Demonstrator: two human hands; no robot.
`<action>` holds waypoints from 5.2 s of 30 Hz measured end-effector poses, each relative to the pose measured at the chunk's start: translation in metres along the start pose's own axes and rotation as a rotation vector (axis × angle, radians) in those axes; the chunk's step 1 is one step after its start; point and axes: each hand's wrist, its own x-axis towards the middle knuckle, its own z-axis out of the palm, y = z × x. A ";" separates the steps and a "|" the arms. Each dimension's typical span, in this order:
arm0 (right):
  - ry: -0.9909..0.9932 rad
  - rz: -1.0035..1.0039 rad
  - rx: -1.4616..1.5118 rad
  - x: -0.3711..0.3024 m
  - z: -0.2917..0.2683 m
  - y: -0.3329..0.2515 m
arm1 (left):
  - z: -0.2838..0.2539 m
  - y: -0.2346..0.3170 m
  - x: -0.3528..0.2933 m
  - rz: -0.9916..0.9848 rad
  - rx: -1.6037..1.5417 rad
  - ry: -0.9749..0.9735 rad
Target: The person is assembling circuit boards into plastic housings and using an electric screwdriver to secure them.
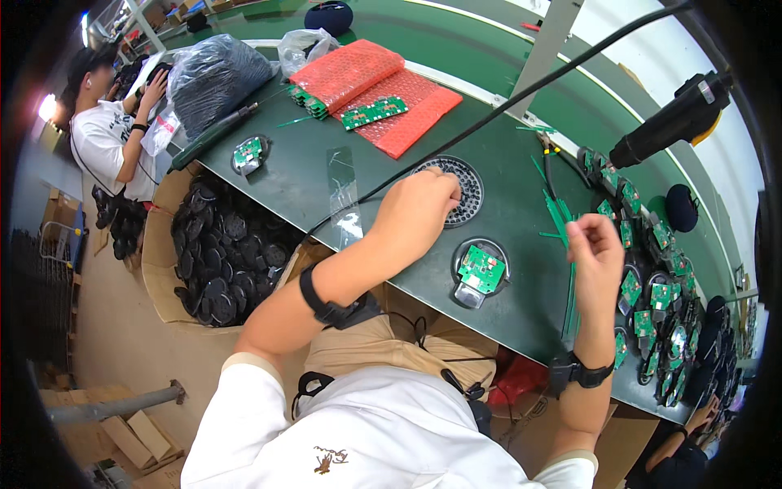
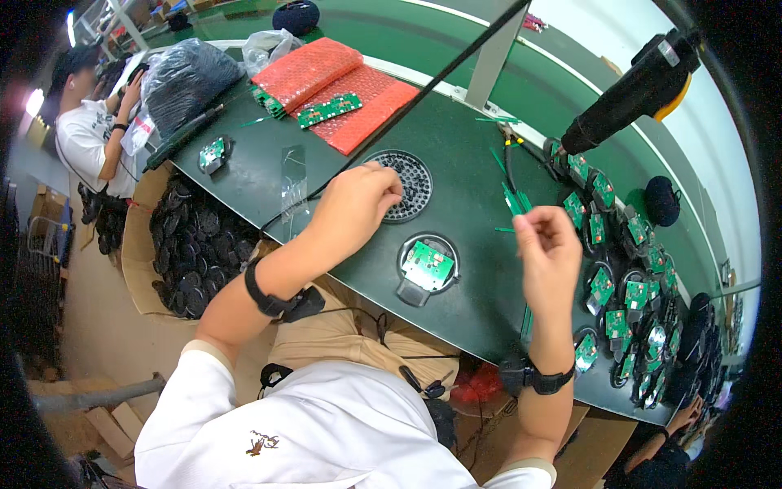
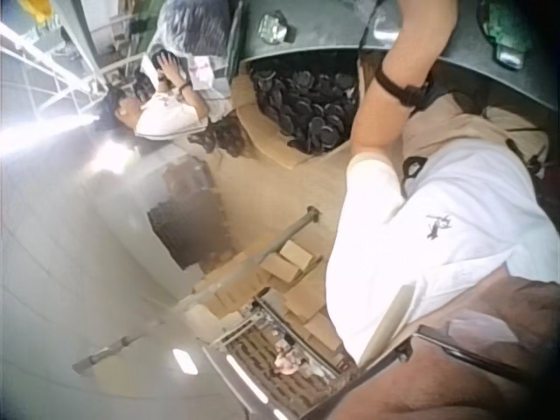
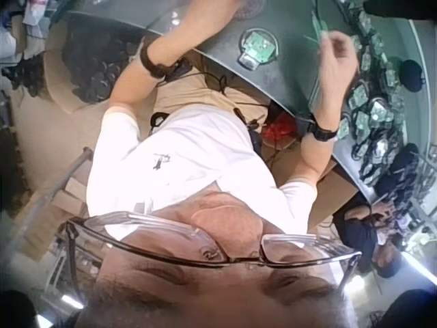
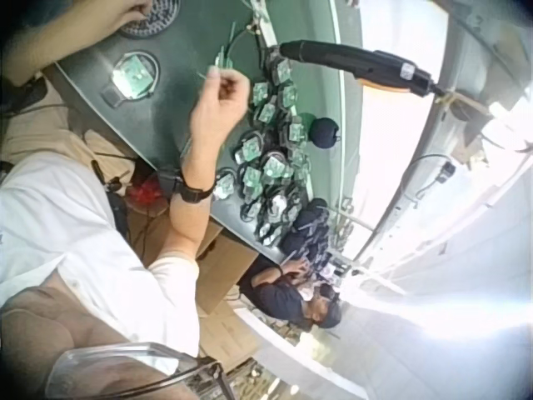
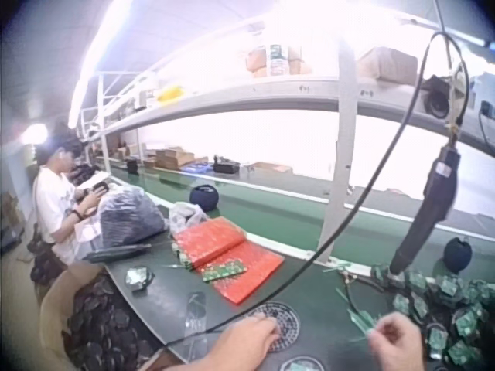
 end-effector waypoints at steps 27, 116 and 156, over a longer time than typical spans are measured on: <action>-0.454 -0.461 0.737 0.038 -0.002 -0.124 | -0.007 0.018 -0.017 -0.347 -0.836 -0.227; -0.090 -0.326 0.536 0.007 0.110 -0.057 | 0.007 0.042 -0.076 0.117 -0.133 -0.092; -0.193 -0.346 0.416 -0.002 0.112 -0.054 | 0.006 0.042 -0.073 0.106 -0.117 -0.100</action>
